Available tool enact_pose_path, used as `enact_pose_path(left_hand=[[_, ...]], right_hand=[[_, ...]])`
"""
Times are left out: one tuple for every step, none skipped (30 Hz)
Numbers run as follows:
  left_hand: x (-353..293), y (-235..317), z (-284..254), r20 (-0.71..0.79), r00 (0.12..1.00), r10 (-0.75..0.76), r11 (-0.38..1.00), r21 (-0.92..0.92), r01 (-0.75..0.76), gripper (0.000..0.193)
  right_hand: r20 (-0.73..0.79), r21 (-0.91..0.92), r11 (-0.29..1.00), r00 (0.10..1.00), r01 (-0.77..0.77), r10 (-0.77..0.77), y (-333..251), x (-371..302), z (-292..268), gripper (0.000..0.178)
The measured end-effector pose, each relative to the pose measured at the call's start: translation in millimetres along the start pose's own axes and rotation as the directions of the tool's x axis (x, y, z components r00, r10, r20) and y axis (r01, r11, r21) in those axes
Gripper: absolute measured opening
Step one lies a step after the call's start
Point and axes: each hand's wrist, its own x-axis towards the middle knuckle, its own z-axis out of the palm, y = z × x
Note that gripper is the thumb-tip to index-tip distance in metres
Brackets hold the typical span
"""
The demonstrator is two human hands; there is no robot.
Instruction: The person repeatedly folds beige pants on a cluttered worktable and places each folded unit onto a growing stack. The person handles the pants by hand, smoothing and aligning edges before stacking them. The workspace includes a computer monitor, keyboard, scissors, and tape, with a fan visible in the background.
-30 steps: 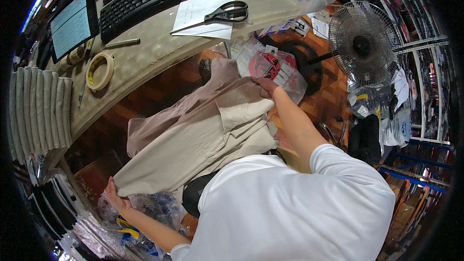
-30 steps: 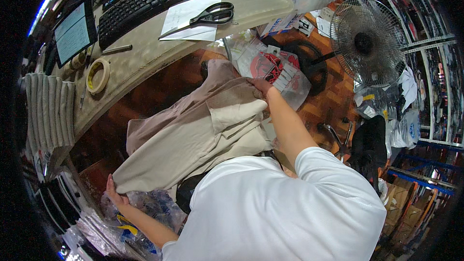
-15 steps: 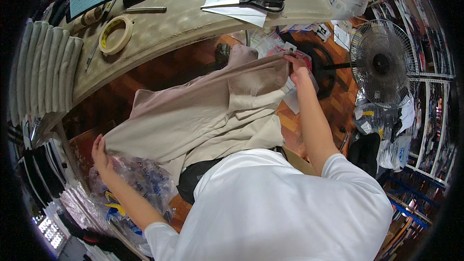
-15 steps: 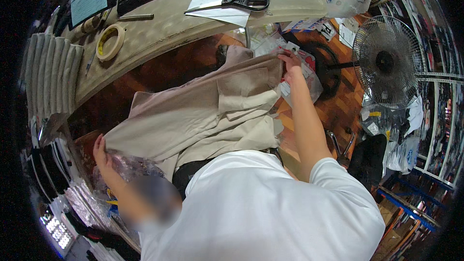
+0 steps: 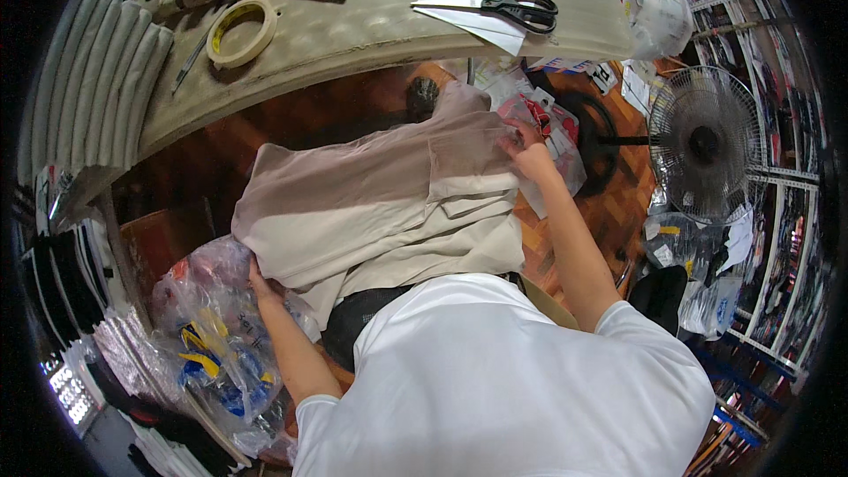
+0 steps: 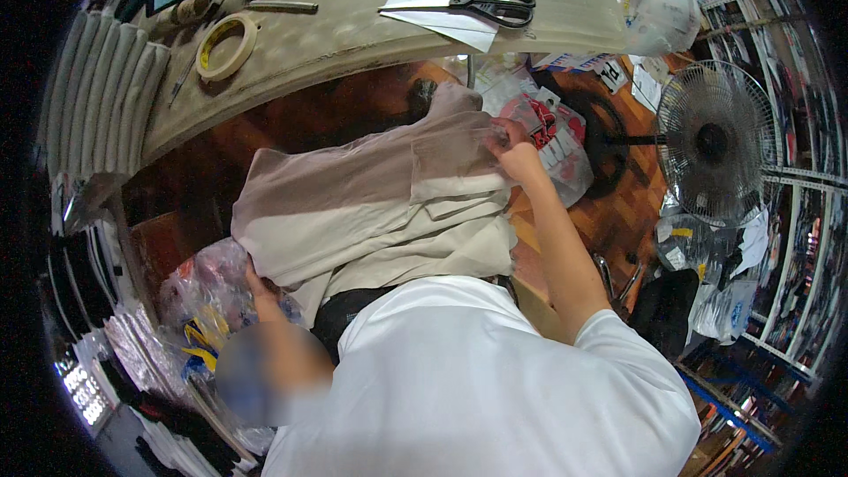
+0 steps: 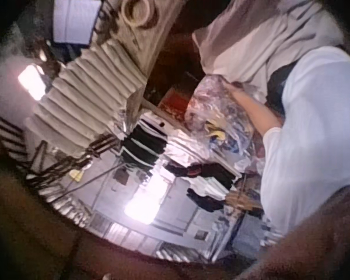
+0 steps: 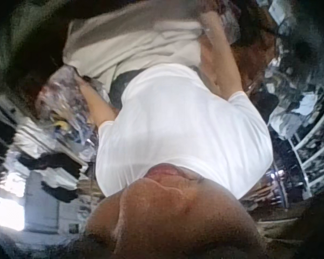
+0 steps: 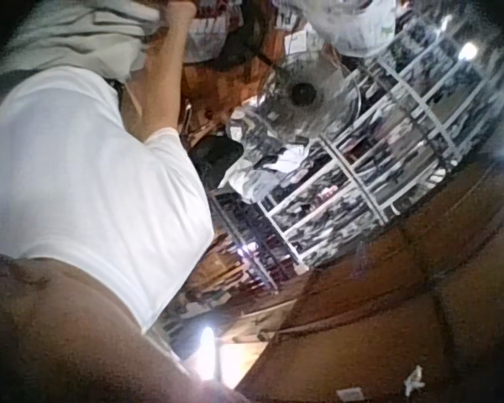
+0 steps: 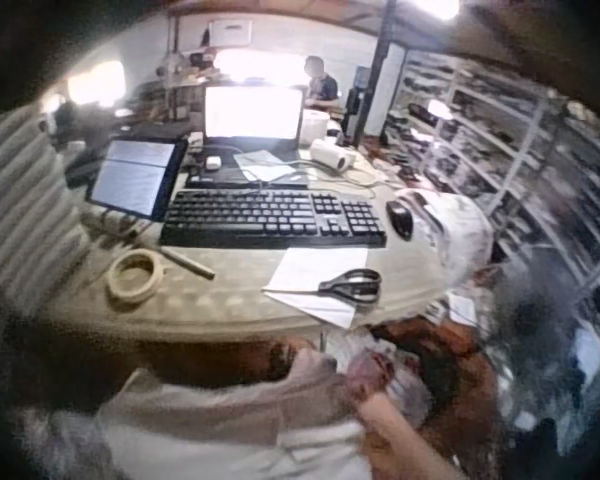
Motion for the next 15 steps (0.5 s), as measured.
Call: enact_pose_path(left_hand=[[3,-2,-8,-0.020,0.999,0.047,0.999,0.019,-0.047,0.050],[5,6,-18,0.006,0.997,0.076,0.996,0.042,-0.076,0.050],[7,17,-28,0.031,0.994,0.104,0.992,0.065,-0.106,0.050],[6,27,-35,0.057,0.989,0.136,0.986,0.087,-0.140,0.050],[-2,37,-28,0.036,0.984,0.174,0.977,0.120,-0.177,0.050],[-12,53,-23,0.015,0.977,0.213,0.965,0.153,-0.213,0.050],[-27,70,-15,-0.003,0.968,0.250,0.951,0.190,-0.245,0.051],[-38,82,-10,-0.040,0.963,0.266,0.940,0.230,-0.250,0.051],[-47,93,-7,-0.077,0.957,0.281,0.930,0.268,-0.251,0.051],[-56,103,-2,-0.110,0.949,0.295,0.919,0.306,-0.250,0.051],[-65,115,8,-0.027,0.941,0.338,0.886,0.347,-0.308,0.051],[-75,125,19,0.056,0.925,0.376,0.849,0.380,-0.368,0.050],[-84,132,25,0.135,0.900,0.414,0.806,0.405,-0.431,0.049],[-89,140,20,0.136,0.869,0.476,0.777,0.397,-0.488,0.048],[-92,150,11,0.137,0.833,0.535,0.745,0.389,-0.542,0.047]], right_hand=[[0.045,-0.052,0.999,0.999,-0.012,0.014,-5,0,-2,0.040],[0.089,-0.099,0.995,0.996,-0.019,0.028,-9,1,-1,0.041],[0.133,-0.145,0.989,0.990,-0.022,0.042,-13,2,0,0.042],[0.129,-0.197,0.980,0.991,-0.008,0.034,-25,6,-2,0.043],[0.120,-0.252,0.968,0.992,0.002,0.030,-39,10,-7,0.043],[0.112,-0.305,0.952,0.993,0.011,0.024,-49,14,-9,0.044],[0.104,-0.285,0.958,0.994,0.007,0.023,-56,18,-11,0.045],[0.096,-0.264,0.965,0.995,0.003,0.024,-61,23,-12,0.045],[0.088,-0.246,0.969,0.996,-0.002,0.025,-64,26,-10,0.046],[0.038,-0.320,0.947,0.999,0.036,-0.025,-60,24,-3,0.046],[-0.010,-0.394,0.917,0.997,0.068,-0.078,-51,22,8,0.046],[-0.052,-0.466,0.879,0.989,0.097,-0.137,-45,22,16,0.046],[-0.035,-0.421,0.894,0.982,0.156,-0.187,-44,21,20,0.046],[-0.015,-0.369,0.904,0.971,0.215,-0.238,-46,16,25,0.045],[0.001,-0.316,0.909,0.958,0.274,-0.288,-47,11,29,0.044]])
